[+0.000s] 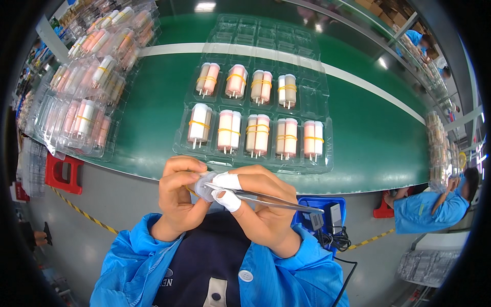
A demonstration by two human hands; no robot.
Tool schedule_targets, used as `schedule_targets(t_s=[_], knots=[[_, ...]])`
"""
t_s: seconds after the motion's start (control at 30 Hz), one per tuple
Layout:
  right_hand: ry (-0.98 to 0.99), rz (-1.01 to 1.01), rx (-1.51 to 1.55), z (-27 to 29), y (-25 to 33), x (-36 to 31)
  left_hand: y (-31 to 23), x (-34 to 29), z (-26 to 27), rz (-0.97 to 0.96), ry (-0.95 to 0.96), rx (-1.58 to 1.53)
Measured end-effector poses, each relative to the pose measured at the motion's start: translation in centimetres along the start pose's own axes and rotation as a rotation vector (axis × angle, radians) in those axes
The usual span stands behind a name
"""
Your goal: The person uses tweezers to insert small white components into cylindrical objects wrapped with rubber bands. They place the assembled items into a clear plastic tray on a green workbench in a factory setting.
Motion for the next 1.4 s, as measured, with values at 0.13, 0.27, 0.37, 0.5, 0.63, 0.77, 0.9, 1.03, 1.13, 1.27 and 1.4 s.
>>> schedule_targets(t_s=[0.13, 0.27, 0.37, 0.5, 0.63, 0.77, 0.9, 1.03, 1.13, 1.27, 1.4], knots=[[-0.032, -0.018, 0.025, -0.1, -0.1, -0.1, 0.1, 0.1, -0.1, -0.008, 0.001, 0.016], [-0.031, -0.017, 0.053, -0.1, -0.3, 0.0, 0.3, 0.0, -0.1, -0.001, -0.002, -0.001], [-0.022, -0.010, 0.036, -0.1, -0.2, 0.0, 0.3, -0.1, -0.1, 0.006, -0.006, -0.019], [-0.006, 0.034, -0.019, -0.2, -0.2, 0.3, 0.2, -0.1, -0.2, 0.037, -0.003, -0.009], [0.026, 0.047, -0.088, -0.5, 0.5, 0.7, 0.2, 0.1, -0.1, 0.012, -0.011, 0.044], [0.097, 0.054, -0.146, -0.5, 0.9, 1.3, 0.1, 0.0, 0.0, -0.032, 0.008, 0.087], [0.175, -0.024, -0.151, -0.1, 1.4, 1.8, 0.0, 0.3, 0.0, -0.110, 0.079, 0.130], [0.205, -0.036, -0.195, 0.0, 1.0, 2.1, 0.1, 0.1, -0.2, 0.075, -0.021, -0.040], [-0.036, -0.183, 0.271, 0.2, -0.5, 0.9, 0.3, 0.2, -0.5, 0.290, -0.061, -0.310], [-0.069, -0.112, 0.266, 0.3, -0.5, 0.2, 0.4, 0.6, 0.0, 0.310, 0.060, -0.311], [-0.048, -0.100, 0.177, 0.2, -0.4, 0.0, 0.4, 0.1, -0.5, 0.411, 0.026, -0.479]])
Point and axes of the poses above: each hand's wrist, its own x-axis towards the middle knuckle, its own z-axis out of the back of the hand, y = z × x, the point moved 3 cm from there along x, towards the middle knuckle, and after that the axes turned 2 degrees about -z, right-handed, at the moved point
